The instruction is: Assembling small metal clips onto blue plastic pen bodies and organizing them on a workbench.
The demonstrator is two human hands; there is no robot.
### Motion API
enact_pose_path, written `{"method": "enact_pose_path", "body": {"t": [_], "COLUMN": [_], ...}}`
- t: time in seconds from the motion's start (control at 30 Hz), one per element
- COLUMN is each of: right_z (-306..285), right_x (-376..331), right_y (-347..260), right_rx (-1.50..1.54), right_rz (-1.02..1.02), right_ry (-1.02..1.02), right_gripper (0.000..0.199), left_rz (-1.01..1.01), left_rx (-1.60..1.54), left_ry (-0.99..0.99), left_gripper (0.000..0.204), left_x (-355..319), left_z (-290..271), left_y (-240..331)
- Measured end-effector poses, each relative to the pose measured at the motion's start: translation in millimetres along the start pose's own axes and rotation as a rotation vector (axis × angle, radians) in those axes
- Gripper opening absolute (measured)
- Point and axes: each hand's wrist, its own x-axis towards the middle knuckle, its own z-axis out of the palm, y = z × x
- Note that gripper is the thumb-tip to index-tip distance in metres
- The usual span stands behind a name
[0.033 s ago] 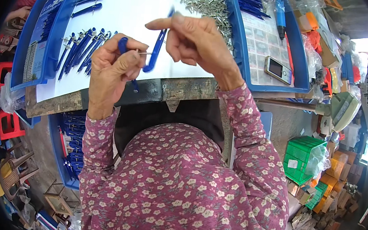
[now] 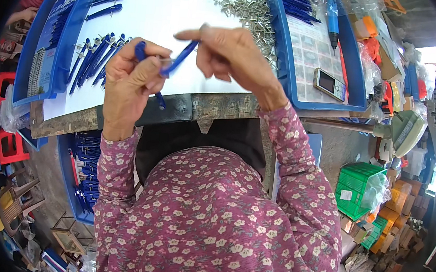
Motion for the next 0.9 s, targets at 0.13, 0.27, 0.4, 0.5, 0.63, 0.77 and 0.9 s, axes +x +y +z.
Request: {"method": "enact_pose_path", "body": {"t": [0.13, 0.27, 0.4, 0.5, 0.63, 0.77, 0.9], "right_z": [8, 7, -2, 9, -6, -6, 0], "right_x": [-21, -14, 2, -11, 2, 12, 1], "right_y": [-14, -37, -9, -16, -22, 0, 8], "right_rx": [-0.089, -0.023, -0.135, -0.21, 0.149, -0.207, -0.254], "right_rz": [0.228, 0.058, 0.068, 0.159, -0.126, -0.013, 0.034], "right_ry": [-0.333, -0.346, -0.101, -0.376, -0.479, -0.096, -0.199], "right_gripper": [0.052, 0.055, 0.055, 0.05, 0.049, 0.051, 0.037], "left_rz": [0.074, -0.011, 0.029, 0.002, -0.014, -0.023, 0.006], "left_rx": [-0.141, -0.039, -0.148, -0.065, -0.129, -0.243, -0.354], "left_ry": [0.048, 0.033, 0.01, 0.025, 0.001, -0.035, -0.019], "left_gripper": [0.015, 0.013, 0.012, 0.012, 0.013, 0.013, 0.016], "left_x": [4, 0, 1, 2, 0, 2, 3], "left_z": [-13, -5, -5, -14, -9, -8, -19], "left_y": [-4, -11, -6, -7, -12, -12, -19]}}
